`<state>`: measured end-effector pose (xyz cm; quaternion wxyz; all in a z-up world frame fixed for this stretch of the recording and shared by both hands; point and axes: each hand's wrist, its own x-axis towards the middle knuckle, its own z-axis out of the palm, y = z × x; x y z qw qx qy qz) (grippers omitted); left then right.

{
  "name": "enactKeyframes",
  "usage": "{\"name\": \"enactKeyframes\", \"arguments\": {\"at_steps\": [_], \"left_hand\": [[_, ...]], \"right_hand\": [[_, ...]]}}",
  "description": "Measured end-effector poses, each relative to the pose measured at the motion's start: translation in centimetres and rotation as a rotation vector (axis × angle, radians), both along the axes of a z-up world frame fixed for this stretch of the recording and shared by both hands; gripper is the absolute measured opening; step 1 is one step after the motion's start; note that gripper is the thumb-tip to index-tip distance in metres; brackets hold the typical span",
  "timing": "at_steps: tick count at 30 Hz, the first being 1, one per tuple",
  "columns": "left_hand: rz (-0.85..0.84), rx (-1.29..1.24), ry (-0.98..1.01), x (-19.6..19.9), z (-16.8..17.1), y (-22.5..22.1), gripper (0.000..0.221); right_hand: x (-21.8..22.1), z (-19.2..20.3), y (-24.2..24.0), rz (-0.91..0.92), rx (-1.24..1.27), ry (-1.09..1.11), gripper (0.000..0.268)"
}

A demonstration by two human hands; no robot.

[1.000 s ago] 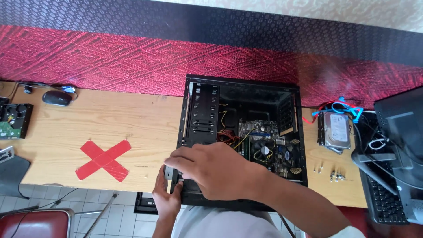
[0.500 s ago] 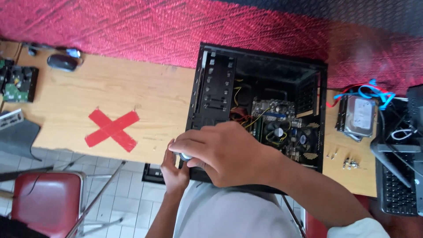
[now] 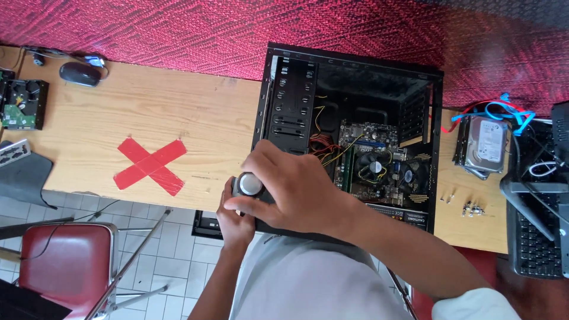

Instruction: The person is using a screwdriver to secure a hard drive and other components inside a desktop computer case.

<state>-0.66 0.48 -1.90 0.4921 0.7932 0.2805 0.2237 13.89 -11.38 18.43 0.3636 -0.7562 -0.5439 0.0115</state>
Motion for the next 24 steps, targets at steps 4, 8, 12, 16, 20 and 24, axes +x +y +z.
{"name": "enactKeyframes", "arguments": {"at_steps": [4, 8, 12, 16, 20, 24], "left_hand": [[0.018, -0.026, 0.076, 0.0, 0.0, 0.1, 0.075], [-0.029, -0.073, -0.004, 0.5, 1.4, 0.0, 0.078], [-0.046, 0.051, -0.062, 0.4, 0.7, 0.4, 0.071], [-0.006, -0.05, 0.017, -0.1, 0.2, -0.1, 0.069], [0.026, 0.018, 0.011, -0.2, -0.9, 0.1, 0.078], [0.004, 0.021, -0.003, -0.2, -0.9, 0.1, 0.075]], "right_hand": [[1.0, 1.4, -1.1, 0.18, 0.01, 0.073, 0.039], [1.6, 2.8, -1.5, 0.327, -0.011, 0.176, 0.035], [1.3, 2.8, -1.3, 0.251, -0.025, 0.133, 0.044], [0.2, 1.9, -0.8, 0.173, 0.0, 0.091, 0.024], [-0.3, 0.9, 0.0, -0.005, 0.012, 0.067, 0.043], [0.5, 2.0, -0.7, 0.175, -0.005, 0.179, 0.03]]}}
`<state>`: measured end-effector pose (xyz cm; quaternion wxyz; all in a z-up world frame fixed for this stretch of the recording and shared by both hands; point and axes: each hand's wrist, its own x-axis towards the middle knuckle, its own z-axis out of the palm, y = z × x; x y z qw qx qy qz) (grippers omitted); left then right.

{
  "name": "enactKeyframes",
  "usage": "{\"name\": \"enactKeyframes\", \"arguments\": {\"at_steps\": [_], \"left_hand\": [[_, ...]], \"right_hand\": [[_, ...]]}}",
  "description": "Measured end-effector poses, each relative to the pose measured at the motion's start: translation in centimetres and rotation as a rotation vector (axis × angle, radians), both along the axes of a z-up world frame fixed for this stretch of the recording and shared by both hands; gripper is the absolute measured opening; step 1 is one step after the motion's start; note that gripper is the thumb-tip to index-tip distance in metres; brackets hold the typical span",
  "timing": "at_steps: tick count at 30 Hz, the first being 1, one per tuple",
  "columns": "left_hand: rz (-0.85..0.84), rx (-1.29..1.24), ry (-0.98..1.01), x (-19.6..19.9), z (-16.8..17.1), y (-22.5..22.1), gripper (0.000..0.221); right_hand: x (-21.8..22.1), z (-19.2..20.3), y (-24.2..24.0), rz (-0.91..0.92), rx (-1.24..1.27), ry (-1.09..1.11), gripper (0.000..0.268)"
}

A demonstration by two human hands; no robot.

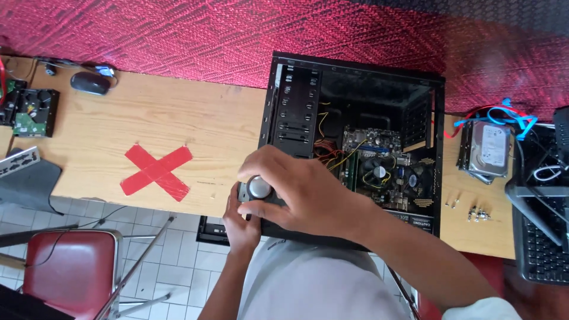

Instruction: The person is using a screwdriver to secure a hard drive and other components inside a desktop computer case.

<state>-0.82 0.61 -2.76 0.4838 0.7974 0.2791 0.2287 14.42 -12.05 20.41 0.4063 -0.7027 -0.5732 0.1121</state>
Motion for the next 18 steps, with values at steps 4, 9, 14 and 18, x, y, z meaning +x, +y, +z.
{"name": "enactKeyframes", "arguments": {"at_steps": [4, 9, 14, 18], "left_hand": [[0.016, -0.108, 0.004, 0.4, 1.2, -0.2, 0.07], [-0.02, -0.144, -0.004, 0.8, 3.6, -0.3, 0.068], [-0.025, -0.147, -0.061, 0.7, 2.8, -0.3, 0.075], [-0.015, -0.166, -0.014, 0.5, 2.7, -0.4, 0.08]], "right_hand": [[0.3, 1.7, -0.3, 0.072, 0.052, -0.083, 0.018], [0.2, 1.3, -0.5, 0.14, 0.072, -0.041, 0.04], [0.2, 1.0, -0.3, 0.093, 0.066, -0.087, 0.04], [0.1, 0.4, -0.3, 0.038, 0.039, -0.131, 0.038]]}}
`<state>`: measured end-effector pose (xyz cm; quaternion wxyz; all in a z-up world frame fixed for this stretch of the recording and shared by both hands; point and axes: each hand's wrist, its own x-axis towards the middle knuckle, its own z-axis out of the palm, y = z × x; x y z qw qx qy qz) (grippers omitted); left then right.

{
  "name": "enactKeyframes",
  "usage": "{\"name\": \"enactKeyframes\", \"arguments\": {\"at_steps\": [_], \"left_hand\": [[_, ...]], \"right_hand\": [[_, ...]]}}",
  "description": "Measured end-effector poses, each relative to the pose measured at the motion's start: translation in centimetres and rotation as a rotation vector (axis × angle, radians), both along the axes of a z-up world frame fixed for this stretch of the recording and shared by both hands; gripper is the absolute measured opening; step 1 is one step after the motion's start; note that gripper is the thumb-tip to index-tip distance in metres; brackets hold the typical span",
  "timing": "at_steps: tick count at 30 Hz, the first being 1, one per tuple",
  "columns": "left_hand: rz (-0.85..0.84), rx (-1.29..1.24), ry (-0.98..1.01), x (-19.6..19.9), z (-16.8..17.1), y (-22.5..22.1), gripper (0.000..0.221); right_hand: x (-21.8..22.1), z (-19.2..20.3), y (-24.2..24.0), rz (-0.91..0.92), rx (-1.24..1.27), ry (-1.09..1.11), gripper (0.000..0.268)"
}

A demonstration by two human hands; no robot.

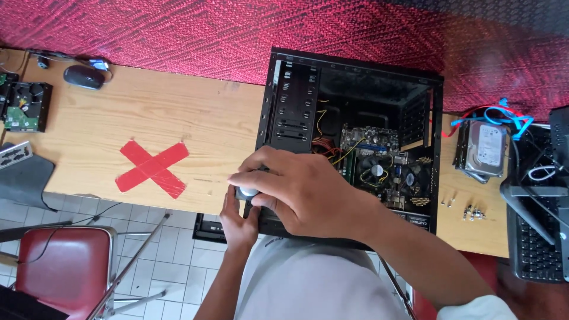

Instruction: The person is using a screwdriver to secure a hard drive and other components inside a desktop computer case.

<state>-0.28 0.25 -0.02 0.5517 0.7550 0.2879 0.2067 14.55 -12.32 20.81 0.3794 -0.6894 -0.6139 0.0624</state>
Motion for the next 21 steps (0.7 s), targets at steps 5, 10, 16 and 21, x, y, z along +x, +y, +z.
{"name": "enactKeyframes", "arguments": {"at_steps": [5, 10, 16, 21], "left_hand": [[0.0, 0.041, -0.04, 0.3, 0.7, -0.2, 0.067], [0.0, 0.1, -0.026, 0.0, -0.6, -0.1, 0.066], [0.011, 0.196, -0.026, -0.2, -1.1, 0.0, 0.073], [-0.004, 0.137, -0.046, 0.3, -0.9, 0.0, 0.068]], "right_hand": [[-0.5, -0.2, 0.2, -0.059, 0.022, -0.021, 0.028], [-1.1, -0.6, 0.3, -0.139, 0.053, -0.056, 0.02], [-1.1, -1.2, 0.7, -0.222, 0.053, -0.097, 0.04], [-0.7, -0.3, 0.3, -0.026, -0.005, 0.138, 0.033]]}}
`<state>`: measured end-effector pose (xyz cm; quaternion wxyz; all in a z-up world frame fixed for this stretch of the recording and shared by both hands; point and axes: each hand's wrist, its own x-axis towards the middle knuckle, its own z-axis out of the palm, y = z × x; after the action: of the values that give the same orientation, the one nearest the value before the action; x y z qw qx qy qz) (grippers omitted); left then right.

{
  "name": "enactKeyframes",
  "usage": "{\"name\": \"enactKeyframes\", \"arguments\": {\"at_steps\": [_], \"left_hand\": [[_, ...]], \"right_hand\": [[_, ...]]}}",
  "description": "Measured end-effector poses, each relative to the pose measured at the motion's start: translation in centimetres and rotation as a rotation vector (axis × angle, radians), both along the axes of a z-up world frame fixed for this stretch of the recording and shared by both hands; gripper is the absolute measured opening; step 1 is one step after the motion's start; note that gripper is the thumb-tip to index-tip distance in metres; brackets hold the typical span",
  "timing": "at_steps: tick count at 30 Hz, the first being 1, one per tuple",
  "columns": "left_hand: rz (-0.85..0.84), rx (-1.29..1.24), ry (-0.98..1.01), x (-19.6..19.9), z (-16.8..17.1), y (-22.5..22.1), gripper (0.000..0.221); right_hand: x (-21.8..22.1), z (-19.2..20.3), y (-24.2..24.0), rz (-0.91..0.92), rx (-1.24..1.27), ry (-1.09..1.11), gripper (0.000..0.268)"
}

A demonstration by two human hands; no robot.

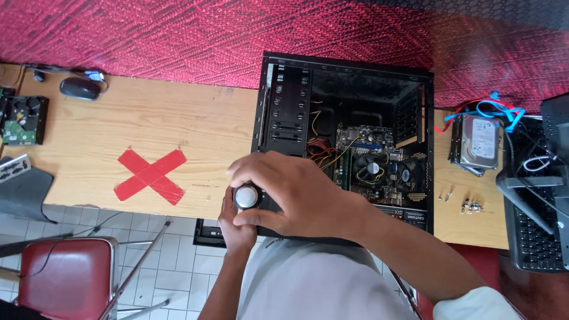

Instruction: The person is using a screwdriver to secure a hard drive and other components inside a desktop computer case.

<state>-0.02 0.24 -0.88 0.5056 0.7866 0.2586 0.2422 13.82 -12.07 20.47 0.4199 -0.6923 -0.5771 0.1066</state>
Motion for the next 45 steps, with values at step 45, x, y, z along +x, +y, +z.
{"name": "enactKeyframes", "arguments": {"at_steps": [45], "left_hand": [[0.054, -0.143, 0.045, -1.2, -4.6, 0.6, 0.077]], "right_hand": [[-1.4, -2.6, -1.4, -0.186, 0.256, 0.169, 0.035]]}}
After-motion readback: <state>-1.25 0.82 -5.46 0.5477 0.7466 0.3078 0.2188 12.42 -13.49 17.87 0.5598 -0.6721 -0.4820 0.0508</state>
